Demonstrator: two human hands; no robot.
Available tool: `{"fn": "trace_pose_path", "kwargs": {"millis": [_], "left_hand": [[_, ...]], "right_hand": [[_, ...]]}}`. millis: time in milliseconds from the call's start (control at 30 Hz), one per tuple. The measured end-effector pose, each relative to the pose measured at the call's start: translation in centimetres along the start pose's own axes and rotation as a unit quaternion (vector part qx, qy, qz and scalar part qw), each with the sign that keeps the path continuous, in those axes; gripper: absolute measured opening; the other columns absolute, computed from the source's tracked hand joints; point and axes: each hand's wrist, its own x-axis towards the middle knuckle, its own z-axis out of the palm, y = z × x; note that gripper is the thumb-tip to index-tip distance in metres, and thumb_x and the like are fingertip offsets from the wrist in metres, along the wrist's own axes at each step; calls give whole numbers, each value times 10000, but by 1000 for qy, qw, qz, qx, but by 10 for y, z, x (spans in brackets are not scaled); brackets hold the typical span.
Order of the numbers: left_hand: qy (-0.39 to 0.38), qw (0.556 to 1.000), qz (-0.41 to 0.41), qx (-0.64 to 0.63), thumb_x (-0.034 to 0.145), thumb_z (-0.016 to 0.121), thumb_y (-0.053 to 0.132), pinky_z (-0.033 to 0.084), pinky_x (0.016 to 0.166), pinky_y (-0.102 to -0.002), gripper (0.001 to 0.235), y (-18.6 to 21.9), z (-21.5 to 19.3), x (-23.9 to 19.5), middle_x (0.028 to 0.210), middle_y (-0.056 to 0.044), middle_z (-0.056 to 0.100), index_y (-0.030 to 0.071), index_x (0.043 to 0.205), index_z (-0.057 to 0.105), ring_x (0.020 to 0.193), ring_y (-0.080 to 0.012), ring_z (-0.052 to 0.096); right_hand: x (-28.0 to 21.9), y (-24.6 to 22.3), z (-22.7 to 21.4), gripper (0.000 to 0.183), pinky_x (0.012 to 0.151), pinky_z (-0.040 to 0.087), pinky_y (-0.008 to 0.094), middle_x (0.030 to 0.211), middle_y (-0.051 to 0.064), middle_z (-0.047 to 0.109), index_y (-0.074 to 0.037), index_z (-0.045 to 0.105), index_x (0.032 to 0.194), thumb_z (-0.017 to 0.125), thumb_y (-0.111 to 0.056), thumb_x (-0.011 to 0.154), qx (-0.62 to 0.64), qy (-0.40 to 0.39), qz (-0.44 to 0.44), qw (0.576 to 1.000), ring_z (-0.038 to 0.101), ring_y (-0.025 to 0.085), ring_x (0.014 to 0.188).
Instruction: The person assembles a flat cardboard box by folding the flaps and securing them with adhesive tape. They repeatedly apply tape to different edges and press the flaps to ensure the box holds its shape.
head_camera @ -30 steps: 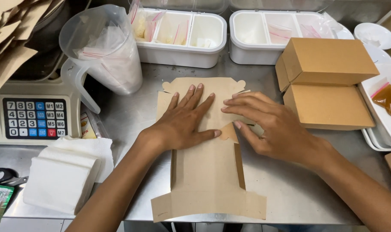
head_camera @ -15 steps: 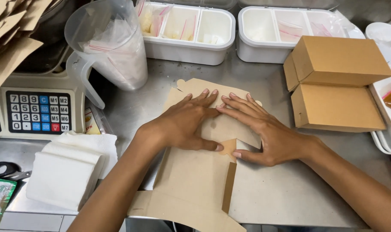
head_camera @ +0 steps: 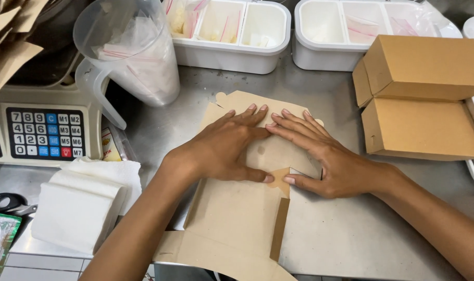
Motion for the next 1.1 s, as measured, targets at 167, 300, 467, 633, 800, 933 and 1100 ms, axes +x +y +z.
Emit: {"fn": "trace_pose_path", "kwargs": {"millis": [167,300,467,633,800,933,1100], "left_hand": [[-25,1000,10,-10,822,804,616,2,1217,-557,1112,5,-5,-2,1689,-289,-14,67,1617,255,1567,-418,-107],[-40,999,0,-22,829,836,580,-194,1189,-579,1209,11,-10,-5,1650,-305,-274,57,1636,104,1508,-366,-368],[-93,991,-92,-30,758,794,684,-235,1197,-539,1287,20,-18,-3,1669,-208,-348,172,1649,19,1510,-345,-403],[-96,990,-104,-27,743,770,719,-243,1200,-504,1382,17,-17,0,1694,-170,-325,129,1650,-90,1526,-298,-393],[-96,990,-104,-25,741,762,728,-244,1201,-509,1382,15,-16,0,1689,-170,-335,116,1650,-80,1523,-300,-396],[-91,990,-104,-28,738,789,710,-241,1202,-514,1395,16,-15,0,1692,-181,-322,110,1650,-79,1528,-317,-386],[-110,988,-108,-24,732,759,733,-258,1195,-510,1406,17,-19,-1,1686,-175,-351,121,1650,-113,1519,-309,-409]], "right_hand": [[1,1,1,789,1265,-48,520,1721,181,217,-136,244,1633,629,-323,971,6,20,-2,1000,76,334,1618],[1,1,2,756,1273,-18,507,1715,164,255,-128,242,1635,601,-263,984,6,50,1,999,125,315,1615],[2,4,3,702,1269,-16,507,1703,159,282,-139,293,1621,578,-234,986,4,53,10,999,142,314,1610],[0,7,3,654,1266,9,543,1699,153,289,-135,309,1610,523,-304,1015,-33,56,-1,998,172,346,1597],[0,5,3,738,1252,-2,570,1716,180,211,-120,278,1619,540,-429,1002,-72,29,-17,997,127,388,1592],[-1,1,1,828,1245,-25,587,1729,188,156,-119,238,1630,588,-478,971,-80,10,-24,996,81,396,1598],[0,2,0,890,1255,-45,570,1732,190,150,-108,250,1626,655,-487,930,-67,8,-35,997,60,374,1610]]}}
